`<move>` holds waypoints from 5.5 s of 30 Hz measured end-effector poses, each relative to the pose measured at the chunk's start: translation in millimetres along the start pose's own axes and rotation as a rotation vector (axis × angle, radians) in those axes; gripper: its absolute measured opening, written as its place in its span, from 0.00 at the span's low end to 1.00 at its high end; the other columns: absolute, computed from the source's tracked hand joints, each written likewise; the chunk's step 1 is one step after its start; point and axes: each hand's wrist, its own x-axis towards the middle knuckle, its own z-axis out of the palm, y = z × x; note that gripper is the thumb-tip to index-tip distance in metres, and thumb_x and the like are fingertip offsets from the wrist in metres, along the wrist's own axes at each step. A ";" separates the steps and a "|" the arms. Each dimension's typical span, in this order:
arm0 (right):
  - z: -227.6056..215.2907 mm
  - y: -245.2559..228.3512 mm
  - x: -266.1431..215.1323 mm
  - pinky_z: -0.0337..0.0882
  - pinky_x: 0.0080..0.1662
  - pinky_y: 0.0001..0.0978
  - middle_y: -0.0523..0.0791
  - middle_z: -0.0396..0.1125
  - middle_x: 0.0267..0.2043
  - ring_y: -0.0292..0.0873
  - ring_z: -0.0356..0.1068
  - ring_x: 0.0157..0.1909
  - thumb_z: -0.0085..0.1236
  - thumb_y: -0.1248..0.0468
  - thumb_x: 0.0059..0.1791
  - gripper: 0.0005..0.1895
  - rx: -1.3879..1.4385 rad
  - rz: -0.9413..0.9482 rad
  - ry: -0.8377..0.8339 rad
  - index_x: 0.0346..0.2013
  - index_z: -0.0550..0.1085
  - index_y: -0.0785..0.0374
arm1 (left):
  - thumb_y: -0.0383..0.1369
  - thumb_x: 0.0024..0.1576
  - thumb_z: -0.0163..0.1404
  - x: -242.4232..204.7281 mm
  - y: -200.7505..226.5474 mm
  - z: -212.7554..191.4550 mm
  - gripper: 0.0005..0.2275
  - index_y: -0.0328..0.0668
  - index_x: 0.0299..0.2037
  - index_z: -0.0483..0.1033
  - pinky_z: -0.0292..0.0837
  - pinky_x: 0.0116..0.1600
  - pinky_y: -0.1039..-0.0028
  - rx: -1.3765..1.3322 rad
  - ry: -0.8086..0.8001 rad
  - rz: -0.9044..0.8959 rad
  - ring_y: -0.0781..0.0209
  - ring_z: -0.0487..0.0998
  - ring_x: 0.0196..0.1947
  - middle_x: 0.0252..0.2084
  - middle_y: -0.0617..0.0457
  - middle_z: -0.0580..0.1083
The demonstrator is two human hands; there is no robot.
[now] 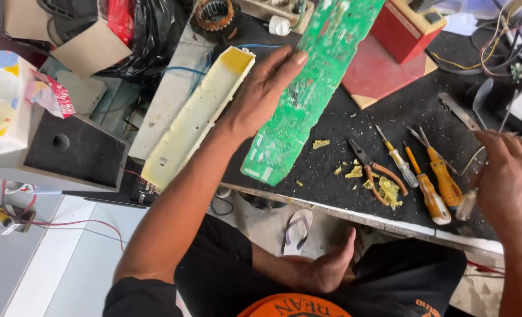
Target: The person uses a screwdriver to scrape and clean the surface of a green circuit board, removing debris and residue. They flip the board over to work on both sides and inspect the components.
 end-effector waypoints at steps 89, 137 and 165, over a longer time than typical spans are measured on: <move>-4.8 -203.8 77.5 0.83 0.55 0.53 0.61 0.58 0.52 0.60 0.73 0.49 0.46 0.69 0.65 0.09 1.042 0.109 0.531 0.57 0.60 0.70 | 0.59 0.58 0.39 -0.8 -85.2 50.9 0.32 0.29 0.41 0.76 0.81 0.32 0.61 -0.892 -0.185 -0.466 0.55 0.77 0.26 0.28 0.42 0.74; -37.2 -143.2 40.8 0.71 0.63 0.50 0.56 0.70 0.55 0.58 0.71 0.62 0.64 0.77 0.53 0.08 0.561 0.347 0.254 0.46 0.75 0.70 | 0.57 0.55 0.44 1.7 -73.8 61.2 0.30 0.34 0.51 0.74 0.79 0.31 0.57 -0.813 -0.042 -0.532 0.53 0.78 0.31 0.38 0.43 0.76; -47.6 38.5 -19.3 0.75 0.49 0.34 0.57 0.68 0.53 0.48 0.72 0.45 0.73 0.82 0.64 0.07 0.172 0.399 0.179 0.58 0.85 0.80 | 0.56 0.58 0.40 1.3 -79.1 58.6 0.30 0.32 0.51 0.73 0.79 0.32 0.53 -0.783 -0.059 -0.503 0.51 0.77 0.31 0.40 0.40 0.75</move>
